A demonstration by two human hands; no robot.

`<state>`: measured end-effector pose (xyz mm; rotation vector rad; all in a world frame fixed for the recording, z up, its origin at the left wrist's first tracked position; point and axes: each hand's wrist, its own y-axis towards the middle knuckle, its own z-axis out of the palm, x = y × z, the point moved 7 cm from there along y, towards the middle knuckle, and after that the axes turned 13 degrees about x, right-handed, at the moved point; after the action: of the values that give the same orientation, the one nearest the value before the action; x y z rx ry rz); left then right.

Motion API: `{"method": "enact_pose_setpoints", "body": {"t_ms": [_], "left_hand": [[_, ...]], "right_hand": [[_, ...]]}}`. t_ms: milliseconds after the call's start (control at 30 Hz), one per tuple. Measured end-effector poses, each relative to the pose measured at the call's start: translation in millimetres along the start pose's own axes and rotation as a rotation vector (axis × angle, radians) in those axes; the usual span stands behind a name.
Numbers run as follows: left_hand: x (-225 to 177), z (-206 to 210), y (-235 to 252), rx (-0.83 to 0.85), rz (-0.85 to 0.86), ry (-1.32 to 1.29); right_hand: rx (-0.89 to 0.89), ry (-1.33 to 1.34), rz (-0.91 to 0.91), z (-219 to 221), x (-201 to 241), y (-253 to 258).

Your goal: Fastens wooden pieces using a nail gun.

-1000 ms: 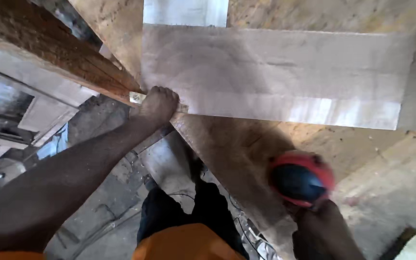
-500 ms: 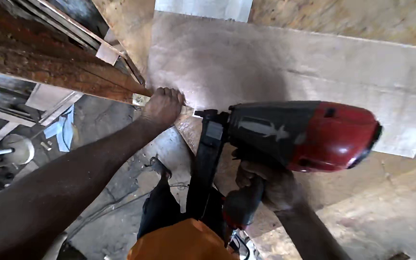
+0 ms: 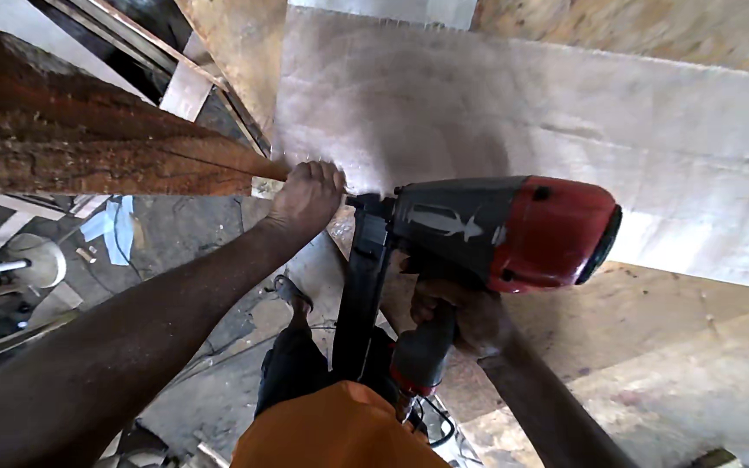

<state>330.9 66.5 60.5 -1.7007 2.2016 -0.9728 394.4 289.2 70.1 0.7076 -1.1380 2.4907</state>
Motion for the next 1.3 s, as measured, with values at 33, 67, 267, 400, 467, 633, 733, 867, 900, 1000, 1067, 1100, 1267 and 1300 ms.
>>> {"method": "enact_pose_setpoints", "body": {"t_ms": [33, 67, 267, 400, 467, 633, 733, 867, 900, 1000, 1067, 1100, 1267, 1300], "left_hand": [[0.6, -0.3, 0.1, -0.010, 0.001, -0.009], [1.4, -0.5, 0.2, -0.020, 0.001, -0.011], [0.5, -0.4, -0.4, 0.006, 0.008, -0.001], [1.4, 0.8, 0.2, -0.009, 0.007, -0.004], [1.0, 0.9, -1.7, -0.011, 0.009, -0.025], [2.5, 0.9, -0.5, 0.057, 0.010, -0.041], [2.4, 1.2, 0.1, 0.088, -0.003, -0.001], [1.7, -0.6, 0.1, 0.085, -0.002, 0.007], [1.5, -0.3, -0.3, 0.094, 0.000, 0.015], [2.3, 0.6, -0.9, 0.138, 0.000, 0.031], [2.6, 0.7, -1.4, 0.128, 0.000, 0.035], [2.1, 0.6, -1.7, 0.118, 0.003, 0.030], [2.3, 0.7, -3.4, 0.107, 0.003, 0.030], [2.3, 0.5, -3.6, 0.113, 0.000, 0.026]], "right_hand": [[0.000, -0.003, 0.012, 0.8, 0.6, 0.7], [0.002, -0.005, 0.030, 1.1, 0.8, 0.5], [-0.003, 0.063, 0.080, -5.4, -0.4, 2.5], [0.011, 0.067, 0.071, -12.4, -2.8, 3.9], [0.004, 0.008, 0.072, -16.7, 3.6, -2.6], [-0.018, -0.091, -0.036, -22.3, 13.6, -20.1], [-0.010, -0.066, -0.037, -21.8, 8.4, -23.1], [-0.032, -0.048, -0.035, -16.9, 4.3, -22.9], [-0.041, -0.051, -0.034, -15.6, 3.2, -23.9], [-0.045, -0.044, -0.046, -13.1, -2.2, -29.0], [-0.059, -0.033, -0.053, -10.9, -8.0, -36.1], [-0.074, -0.034, -0.060, -10.4, -11.9, -40.4], [-0.173, -0.082, -0.124, -0.5, -46.1, -68.8], [-0.199, -0.109, -0.134, 4.2, -55.7, -77.0]]}}
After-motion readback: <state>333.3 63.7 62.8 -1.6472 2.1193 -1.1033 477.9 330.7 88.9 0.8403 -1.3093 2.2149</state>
